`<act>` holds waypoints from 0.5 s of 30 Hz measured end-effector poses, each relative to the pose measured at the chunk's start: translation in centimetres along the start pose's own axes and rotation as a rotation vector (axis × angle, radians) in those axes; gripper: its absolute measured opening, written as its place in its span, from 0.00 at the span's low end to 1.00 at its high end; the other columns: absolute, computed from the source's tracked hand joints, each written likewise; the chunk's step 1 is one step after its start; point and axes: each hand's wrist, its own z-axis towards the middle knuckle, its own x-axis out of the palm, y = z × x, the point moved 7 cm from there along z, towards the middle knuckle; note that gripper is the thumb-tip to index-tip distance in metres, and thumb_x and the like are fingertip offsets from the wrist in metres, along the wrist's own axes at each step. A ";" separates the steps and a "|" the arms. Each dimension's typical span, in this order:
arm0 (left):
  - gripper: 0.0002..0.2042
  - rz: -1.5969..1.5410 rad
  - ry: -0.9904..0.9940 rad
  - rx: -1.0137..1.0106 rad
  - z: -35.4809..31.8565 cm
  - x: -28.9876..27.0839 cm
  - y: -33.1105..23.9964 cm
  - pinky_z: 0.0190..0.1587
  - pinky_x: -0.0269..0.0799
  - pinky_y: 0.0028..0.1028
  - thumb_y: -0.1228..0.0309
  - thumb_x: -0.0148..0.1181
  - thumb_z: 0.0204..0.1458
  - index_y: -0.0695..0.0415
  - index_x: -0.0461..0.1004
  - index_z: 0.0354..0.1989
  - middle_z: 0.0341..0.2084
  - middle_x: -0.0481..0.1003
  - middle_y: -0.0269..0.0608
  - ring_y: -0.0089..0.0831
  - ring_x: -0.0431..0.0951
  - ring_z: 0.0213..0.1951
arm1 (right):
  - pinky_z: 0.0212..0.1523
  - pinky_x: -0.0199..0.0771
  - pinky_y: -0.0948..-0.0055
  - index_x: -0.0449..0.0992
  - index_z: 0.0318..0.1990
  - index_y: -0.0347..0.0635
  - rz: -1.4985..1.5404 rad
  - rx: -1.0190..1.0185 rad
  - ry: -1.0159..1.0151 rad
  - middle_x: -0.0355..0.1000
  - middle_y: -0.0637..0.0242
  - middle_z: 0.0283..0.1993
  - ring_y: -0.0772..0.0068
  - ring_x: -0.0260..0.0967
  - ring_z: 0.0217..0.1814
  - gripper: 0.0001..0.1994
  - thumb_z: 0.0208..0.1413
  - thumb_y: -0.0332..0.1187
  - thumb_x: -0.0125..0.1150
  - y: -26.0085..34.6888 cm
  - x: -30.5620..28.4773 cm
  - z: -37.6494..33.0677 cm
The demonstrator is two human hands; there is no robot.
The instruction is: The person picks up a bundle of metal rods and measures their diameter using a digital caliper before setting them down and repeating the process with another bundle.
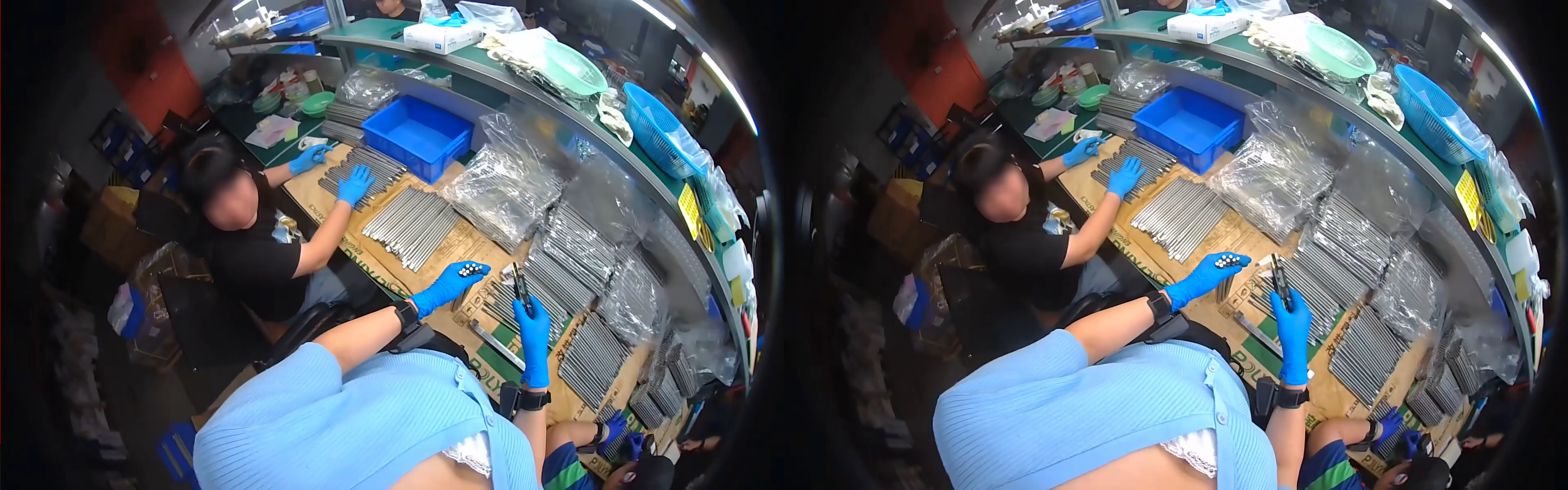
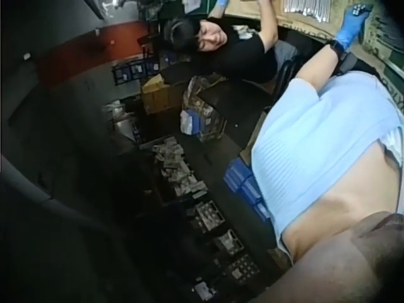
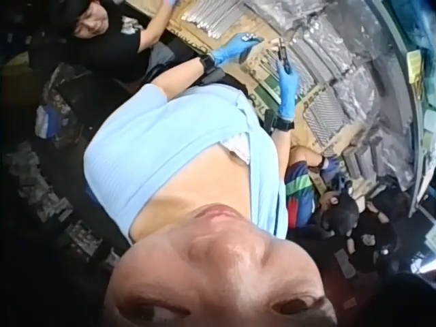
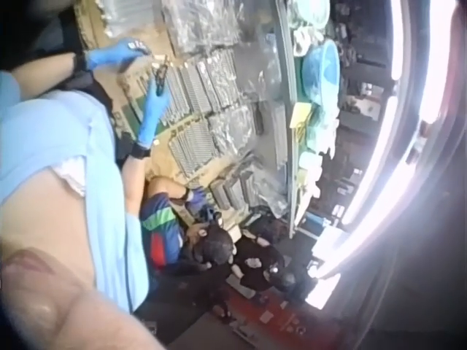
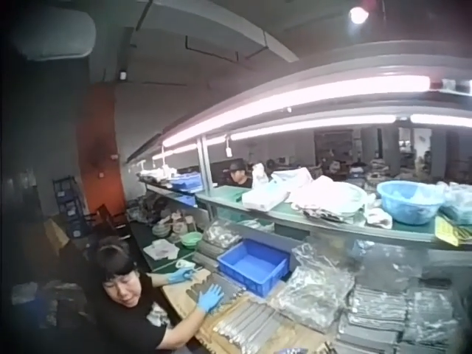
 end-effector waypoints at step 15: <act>0.11 0.078 0.144 -0.092 1.2 0.7 -1.0 0.49 0.68 0.23 0.75 0.52 0.55 0.64 0.73 0.45 0.41 0.76 0.40 0.26 0.75 0.44 | 0.24 0.69 0.65 0.73 0.45 0.40 -0.543 -0.090 -0.246 0.74 0.55 0.26 0.58 0.73 0.25 0.25 0.46 0.51 0.63 4.0 -1.2 -0.9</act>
